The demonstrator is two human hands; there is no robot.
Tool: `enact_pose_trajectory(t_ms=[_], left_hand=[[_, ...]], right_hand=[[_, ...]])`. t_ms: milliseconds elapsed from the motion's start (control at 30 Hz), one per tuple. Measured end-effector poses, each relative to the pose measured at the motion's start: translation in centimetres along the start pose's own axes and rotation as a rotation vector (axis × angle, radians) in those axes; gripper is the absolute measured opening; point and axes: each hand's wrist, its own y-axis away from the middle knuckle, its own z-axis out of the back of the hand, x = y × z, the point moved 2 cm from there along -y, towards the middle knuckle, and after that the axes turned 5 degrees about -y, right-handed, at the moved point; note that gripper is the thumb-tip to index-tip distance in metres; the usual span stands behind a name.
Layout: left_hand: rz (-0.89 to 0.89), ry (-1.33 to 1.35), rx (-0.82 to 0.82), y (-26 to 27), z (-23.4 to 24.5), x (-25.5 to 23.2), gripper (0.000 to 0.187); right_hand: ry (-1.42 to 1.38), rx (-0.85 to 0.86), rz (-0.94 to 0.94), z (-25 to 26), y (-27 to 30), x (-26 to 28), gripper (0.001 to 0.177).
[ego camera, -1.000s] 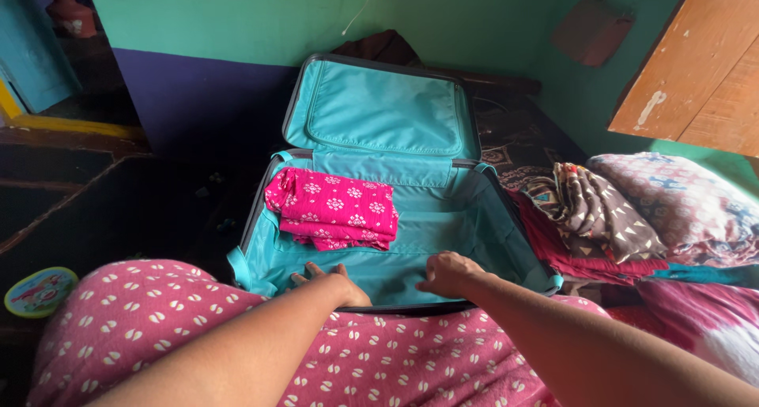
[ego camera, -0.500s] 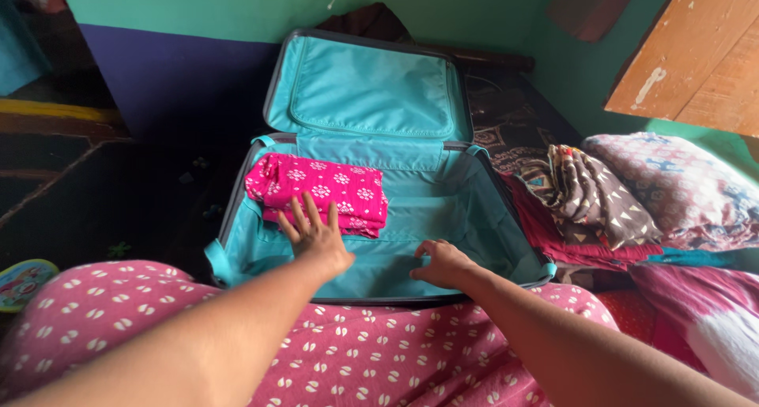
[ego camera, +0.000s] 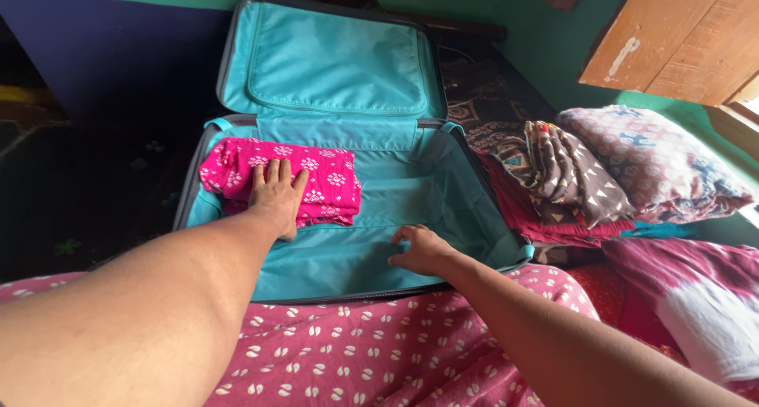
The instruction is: The person unloads folded clothes from a suitcase one by one, placing them on a bed, and then smooths out the interior lining and pockets of the empty suitcase.
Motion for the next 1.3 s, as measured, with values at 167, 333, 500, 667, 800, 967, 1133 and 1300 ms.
enact_pose_trajectory(t_ms=[167, 333, 500, 667, 800, 967, 1133, 1300], left_hand=[[-0.042, -0.009, 0.039, 0.0, 1.1, 0.3, 0.134], [-0.046, -0.073, -0.124, -1.1, -0.5, 0.3, 0.112], [-0.024, -0.062, -0.229, -2.3, -2.5, 0.1, 0.100], [0.062, 0.287, -0.191, -5.2, -1.1, 1.5, 0.050], [0.156, 0.494, -0.250, -6.3, 2.4, 4.0, 0.047], [0.274, 0.778, -0.326, -5.9, 5.9, 5.5, 0.048], [0.291, 1.106, -0.383, -5.9, 10.1, 7.5, 0.053], [0.048, 1.840, -0.106, -3.9, 15.4, 7.5, 0.048]], right_hand=[[-0.002, 0.006, -0.013, 0.0, 0.0, 0.1, 0.059], [0.003, 0.006, 0.001, -0.1, -0.1, -0.1, 0.058], [-0.011, 0.001, 0.015, -0.1, 0.0, -0.1, 0.059], [-0.013, 0.020, -0.026, 0.0, -0.2, -0.2, 0.059], [-0.037, 0.002, 0.006, -0.2, -0.3, -0.5, 0.058], [-0.059, -0.033, 0.080, -0.5, -0.7, -0.8, 0.057], [-0.241, 0.047, -0.055, -1.0, -1.3, -1.8, 0.057], [-0.708, 0.046, -0.098, -1.6, -3.0, -2.7, 0.067]])
